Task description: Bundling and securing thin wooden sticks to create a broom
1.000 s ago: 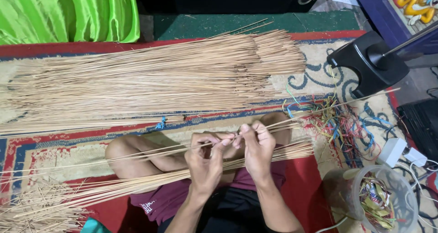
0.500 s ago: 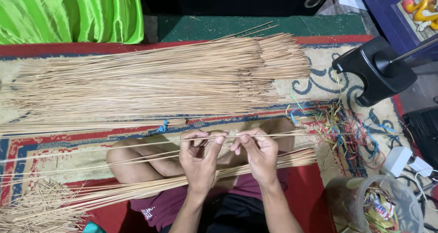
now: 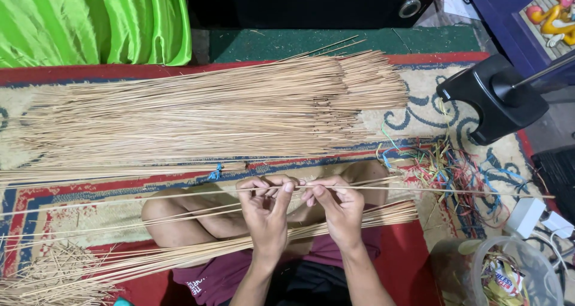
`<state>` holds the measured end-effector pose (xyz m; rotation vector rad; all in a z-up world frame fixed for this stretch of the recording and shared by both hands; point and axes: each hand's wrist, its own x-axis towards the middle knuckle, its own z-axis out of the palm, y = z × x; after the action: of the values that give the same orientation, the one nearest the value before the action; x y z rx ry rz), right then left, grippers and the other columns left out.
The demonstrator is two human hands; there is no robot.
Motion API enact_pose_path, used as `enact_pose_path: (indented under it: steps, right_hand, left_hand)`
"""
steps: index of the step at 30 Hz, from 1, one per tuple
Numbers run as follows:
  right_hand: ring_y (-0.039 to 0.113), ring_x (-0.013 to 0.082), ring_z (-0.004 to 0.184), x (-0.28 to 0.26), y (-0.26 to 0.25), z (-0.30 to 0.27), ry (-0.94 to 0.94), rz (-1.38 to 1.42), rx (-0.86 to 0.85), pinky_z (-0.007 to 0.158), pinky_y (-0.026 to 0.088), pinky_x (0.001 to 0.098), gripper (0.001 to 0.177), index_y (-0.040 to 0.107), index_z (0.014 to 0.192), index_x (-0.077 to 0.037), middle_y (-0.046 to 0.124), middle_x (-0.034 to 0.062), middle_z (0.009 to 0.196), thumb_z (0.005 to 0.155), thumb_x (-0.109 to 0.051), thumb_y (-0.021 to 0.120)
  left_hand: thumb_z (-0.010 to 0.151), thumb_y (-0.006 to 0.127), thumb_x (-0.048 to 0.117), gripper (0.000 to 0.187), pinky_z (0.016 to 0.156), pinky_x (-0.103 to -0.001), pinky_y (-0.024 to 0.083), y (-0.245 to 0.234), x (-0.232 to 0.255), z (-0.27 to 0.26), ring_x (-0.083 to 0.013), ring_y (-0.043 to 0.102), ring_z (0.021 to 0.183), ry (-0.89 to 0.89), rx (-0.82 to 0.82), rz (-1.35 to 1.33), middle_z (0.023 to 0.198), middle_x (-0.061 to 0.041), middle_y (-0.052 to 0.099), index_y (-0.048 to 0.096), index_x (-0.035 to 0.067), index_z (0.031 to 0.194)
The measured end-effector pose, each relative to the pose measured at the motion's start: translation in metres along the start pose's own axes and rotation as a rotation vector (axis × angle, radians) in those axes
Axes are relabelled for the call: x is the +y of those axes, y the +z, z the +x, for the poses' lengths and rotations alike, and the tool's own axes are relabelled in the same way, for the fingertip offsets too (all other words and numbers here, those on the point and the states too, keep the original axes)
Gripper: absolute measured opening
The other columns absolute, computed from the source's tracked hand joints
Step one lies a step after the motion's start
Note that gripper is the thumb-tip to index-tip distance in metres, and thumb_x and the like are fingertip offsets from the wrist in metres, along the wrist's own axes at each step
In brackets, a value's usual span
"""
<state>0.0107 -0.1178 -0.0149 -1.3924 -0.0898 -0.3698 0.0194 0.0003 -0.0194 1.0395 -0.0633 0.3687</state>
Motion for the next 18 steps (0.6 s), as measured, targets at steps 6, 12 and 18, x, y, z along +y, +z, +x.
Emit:
enact_pose_path:
  steps: [6, 12, 18]
  right_hand:
    - [0.069, 0.021, 0.064, 0.007, 0.0, 0.005, 0.009, -0.011, 0.051, 0.06, 0.059, 0.028, 0.025, 0.069, 0.095, 0.006, 0.073, 0.0186, 0.078, 0.099, -0.019, 0.067]
    - [0.066, 0.016, 0.067, -0.015, -0.016, 0.017, -0.005, -0.276, -0.305, 0.066, 0.056, 0.0273, 0.027, 0.07, 0.089, 0.002, 0.073, 0.0107, 0.078, 0.104, -0.017, 0.057]
    - [0.071, 0.0235, 0.077, -0.001, -0.035, 0.025, 0.148, 0.056, -0.409, 0.074, 0.06, 0.0325, 0.03, 0.068, 0.106, 0.008, 0.077, 0.0246, 0.105, 0.098, -0.021, 0.069]
  left_hand:
    - [0.092, 0.072, -0.002, 0.038, 0.079, -0.031, 0.058, 0.002, 0.002, 0.002, -0.024, 0.076, 0.087, -0.038, 0.039, 0.071, 0.092, -0.017, 0.073, 0.04, 0.013, 0.108]
    - [0.096, 0.068, -0.002, 0.033, 0.071, -0.028, 0.064, 0.0, 0.004, 0.013, -0.0255, 0.08, 0.08, -0.055, 0.12, 0.029, 0.079, -0.014, 0.066, 0.04, 0.011, 0.109]
    - [0.094, 0.071, 0.001, 0.035, 0.074, -0.03, 0.063, -0.011, -0.003, 0.02, -0.0255, 0.079, 0.079, -0.044, 0.166, -0.021, 0.076, -0.009, 0.059, 0.041, 0.011, 0.108]
